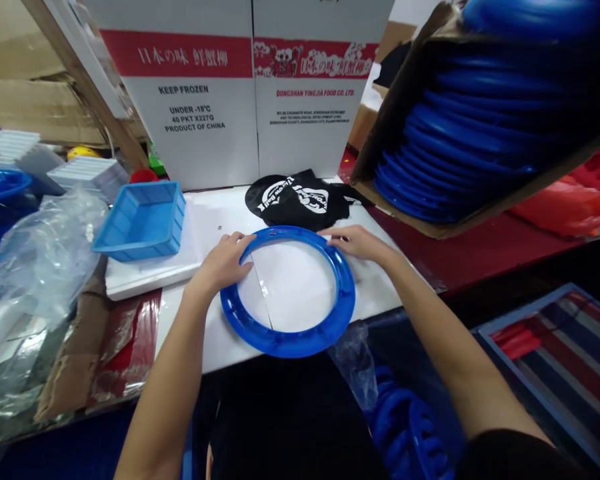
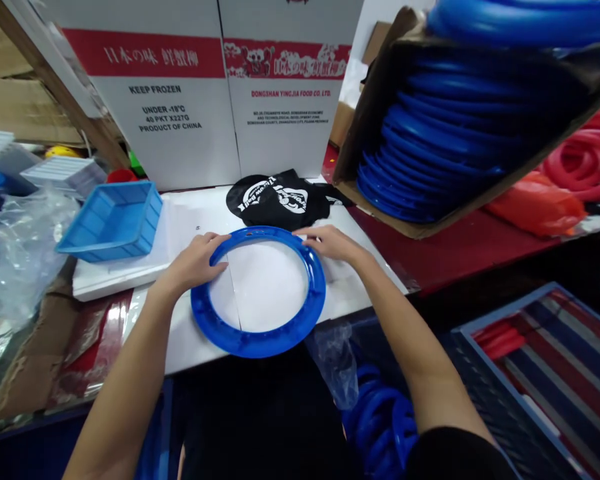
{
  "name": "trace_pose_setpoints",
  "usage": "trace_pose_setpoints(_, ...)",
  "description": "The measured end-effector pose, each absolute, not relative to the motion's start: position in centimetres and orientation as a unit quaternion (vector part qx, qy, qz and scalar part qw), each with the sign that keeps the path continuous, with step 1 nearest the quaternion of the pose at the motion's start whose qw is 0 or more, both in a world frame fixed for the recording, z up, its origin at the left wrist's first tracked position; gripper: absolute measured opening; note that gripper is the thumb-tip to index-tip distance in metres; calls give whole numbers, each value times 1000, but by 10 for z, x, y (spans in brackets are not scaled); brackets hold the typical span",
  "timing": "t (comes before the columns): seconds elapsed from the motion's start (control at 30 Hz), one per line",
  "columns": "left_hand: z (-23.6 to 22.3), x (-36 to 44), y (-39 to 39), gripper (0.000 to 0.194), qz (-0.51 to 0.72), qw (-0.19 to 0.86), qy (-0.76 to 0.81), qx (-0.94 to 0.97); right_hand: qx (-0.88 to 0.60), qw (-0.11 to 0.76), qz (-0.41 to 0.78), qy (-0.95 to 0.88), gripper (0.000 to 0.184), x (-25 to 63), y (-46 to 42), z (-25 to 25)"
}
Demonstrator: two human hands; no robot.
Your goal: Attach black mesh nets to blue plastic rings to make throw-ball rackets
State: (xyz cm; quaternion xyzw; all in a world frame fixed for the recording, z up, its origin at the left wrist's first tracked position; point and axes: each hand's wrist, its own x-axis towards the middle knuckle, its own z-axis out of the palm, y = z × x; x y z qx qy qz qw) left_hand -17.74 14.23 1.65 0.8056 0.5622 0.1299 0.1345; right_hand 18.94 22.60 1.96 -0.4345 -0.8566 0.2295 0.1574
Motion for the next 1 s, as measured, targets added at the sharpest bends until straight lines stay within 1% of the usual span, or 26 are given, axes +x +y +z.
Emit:
trace_pose_setpoints(0.07, 18, -182, 141, 71, 110, 134, 596, 784, -505, 231, 156, -817, 42, 170, 270, 18)
trace_pose_setpoints(0.13, 17, -185, 141, 81, 108, 147, 606, 774, -539, 257, 110, -794, 43, 153, 302, 14)
trace_pose_setpoints(0.27, 12, -185, 139, 96, 125, 161, 584, 785, -566, 260, 73, -779, 17, 141, 324, 3)
trace_pose_setpoints(0.33, 11, -182, 136, 99, 125, 161, 570, 796, -570, 280, 61, -770, 21, 149, 323, 0)
trace_pose_setpoints(0.5, 17, -179, 130, 103, 94, 178, 558, 805, -533, 470, 16, -704, 33, 180, 319, 6)
trace_pose_setpoints(0.63, 19, -182, 131, 103, 103, 197, 557, 800, -505, 547, 13, -668, 38, 198, 317, 12)
trace_pose_setpoints(0.7, 19, -182, 134, 97, 121, 206, 553, 798, -490, 590, 13, -642, 41, 206, 316, 14)
trace_pose_setpoints(0.73, 18, -182, 135, 91, 133, 202, 550, 799, -484, 602, 17, -635, 39, 210, 316, 14)
trace_pose_setpoints(0.83, 18, -181, 138, 63, 183, 158, 541, 806, -466, 625, 38, -625, 27, 219, 316, 12)
trace_pose_setpoints(0.9, 19, -179, 140, 47, 234, 134, 533, 802, -450, 643, 57, -617, 22, 223, 317, 9)
trace_pose_setpoints(0.97, 20, -176, 142, 38, 296, 140, 522, 788, -445, 645, 78, -617, 19, 226, 316, 7)
trace_pose_setpoints(1.0, 21, -175, 142, 36, 329, 159, 516, 774, -452, 631, 88, -624, 20, 226, 315, 7)
